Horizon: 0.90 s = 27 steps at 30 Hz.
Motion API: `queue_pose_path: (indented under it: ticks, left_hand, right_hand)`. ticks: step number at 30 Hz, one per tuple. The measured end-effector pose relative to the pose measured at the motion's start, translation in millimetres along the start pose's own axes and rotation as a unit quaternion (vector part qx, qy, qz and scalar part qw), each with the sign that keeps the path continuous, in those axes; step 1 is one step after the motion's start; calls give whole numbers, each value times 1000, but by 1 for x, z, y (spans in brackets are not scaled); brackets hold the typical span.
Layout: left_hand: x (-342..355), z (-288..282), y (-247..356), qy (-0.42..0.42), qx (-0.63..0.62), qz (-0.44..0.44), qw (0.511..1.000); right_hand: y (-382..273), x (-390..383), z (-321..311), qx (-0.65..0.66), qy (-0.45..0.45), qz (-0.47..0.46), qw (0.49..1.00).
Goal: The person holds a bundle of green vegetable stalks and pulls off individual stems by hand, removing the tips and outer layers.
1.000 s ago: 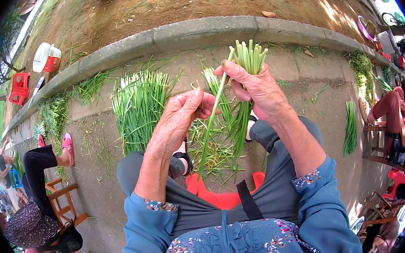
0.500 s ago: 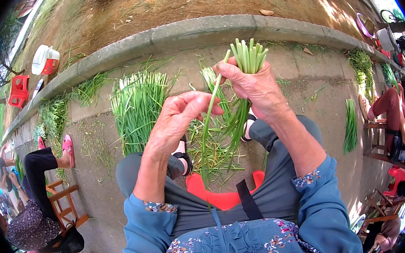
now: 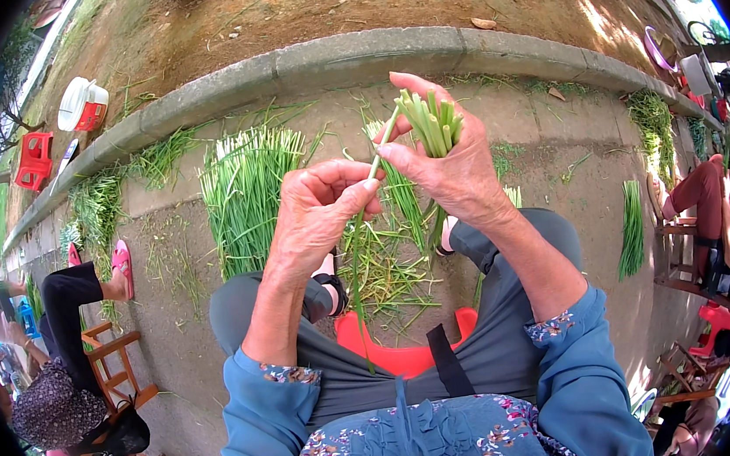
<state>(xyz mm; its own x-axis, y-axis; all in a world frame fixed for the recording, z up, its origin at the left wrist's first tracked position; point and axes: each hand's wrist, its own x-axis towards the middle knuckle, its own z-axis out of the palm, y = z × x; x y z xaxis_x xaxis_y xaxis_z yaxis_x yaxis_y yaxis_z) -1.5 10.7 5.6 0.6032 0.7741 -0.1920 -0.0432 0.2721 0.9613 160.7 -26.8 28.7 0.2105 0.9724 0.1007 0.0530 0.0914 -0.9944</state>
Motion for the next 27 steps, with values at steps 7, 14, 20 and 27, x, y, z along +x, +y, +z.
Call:
queue_pose_path:
  ticks: [7, 14, 20, 27]
  left_hand:
    - [-2, 3, 2, 16, 26, 6, 1000]
    - [-2, 2, 2, 14, 2, 8, 1000]
    - [-1, 1, 0, 0, -42, -4, 999]
    - [-1, -1, -2, -19, -66, -8, 998]
  right_hand:
    - [14, 6, -9, -61, 40, -16, 997]
    - [7, 6, -9, -80, 44, -18, 996]
    - [1, 3, -5, -113, 15, -64, 991]
    - [10, 5, -9, -126, 36, -86, 988]
